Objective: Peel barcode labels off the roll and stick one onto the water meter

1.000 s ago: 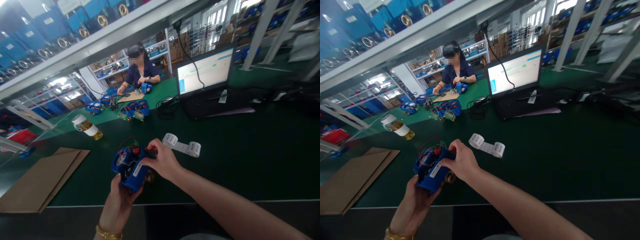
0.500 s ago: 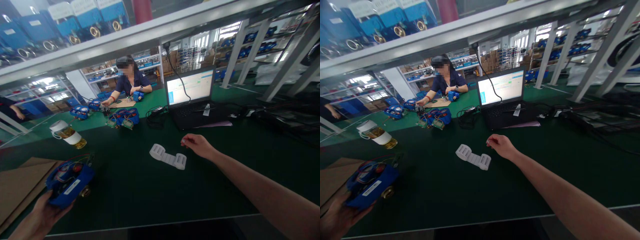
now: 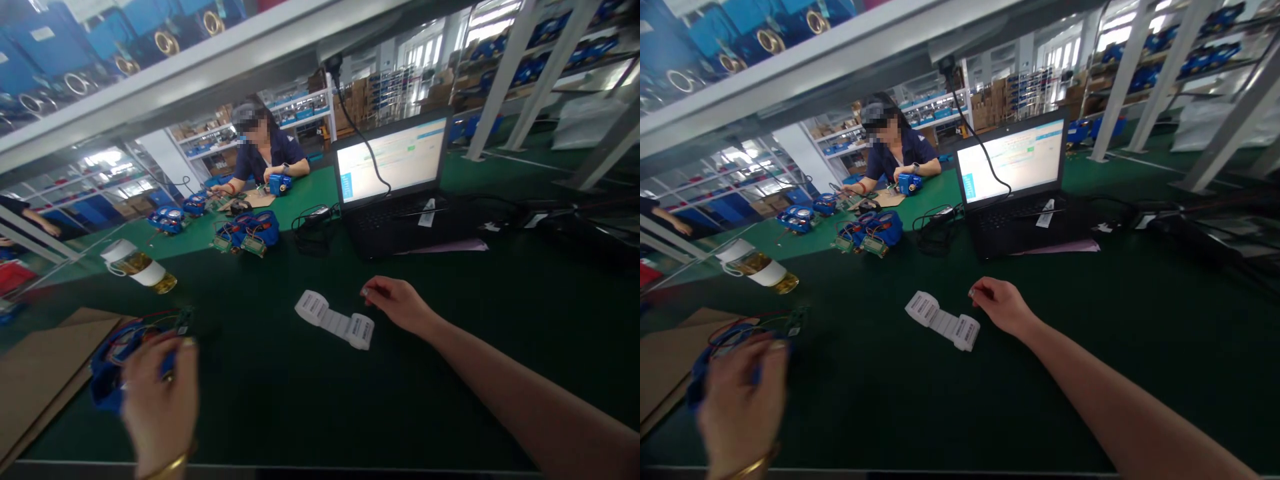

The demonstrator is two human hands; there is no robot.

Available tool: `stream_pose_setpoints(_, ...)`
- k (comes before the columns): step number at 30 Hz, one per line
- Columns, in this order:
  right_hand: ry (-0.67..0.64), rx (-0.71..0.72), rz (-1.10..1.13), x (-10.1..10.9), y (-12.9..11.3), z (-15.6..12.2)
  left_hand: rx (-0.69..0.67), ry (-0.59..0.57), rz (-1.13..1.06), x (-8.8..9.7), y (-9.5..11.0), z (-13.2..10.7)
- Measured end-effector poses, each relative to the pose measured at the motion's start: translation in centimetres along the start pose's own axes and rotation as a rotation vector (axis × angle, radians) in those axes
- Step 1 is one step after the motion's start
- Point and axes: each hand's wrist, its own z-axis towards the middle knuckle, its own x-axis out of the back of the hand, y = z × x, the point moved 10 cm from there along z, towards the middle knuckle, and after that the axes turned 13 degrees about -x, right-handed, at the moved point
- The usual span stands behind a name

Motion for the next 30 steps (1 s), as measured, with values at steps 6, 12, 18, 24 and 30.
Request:
stream_pose_setpoints(6,-0.004,0.013,-0.051,-0.1,0.0,-0.2,-0.216,-0.42,0.155,-15.0,3.2,-2.4)
stream_pose_setpoints(12,-0.016,-0.015,-0.078,-0.4,0.2,0.1,-0.252,-0.519,0.296,-18.6,2.4,-1.5)
stream_pose_setpoints(18,-0.063,-0.048,-0.093,-1.3,0.1,0.0,-0.402,-0.505,0.306,-20.0,3.3,-1.4)
stream_pose_setpoints(24,0.0,0.002,-0.01,-1.0,0.6,1.1,-0.735,-0.506,0.196,-21.2,5.1,-2.2)
stream_pose_setpoints(30,-0.161,-0.001,0.113,-4.0,-0.3,3.9,-0.86,-0.536,0.13,-21.4,5.8,-3.0)
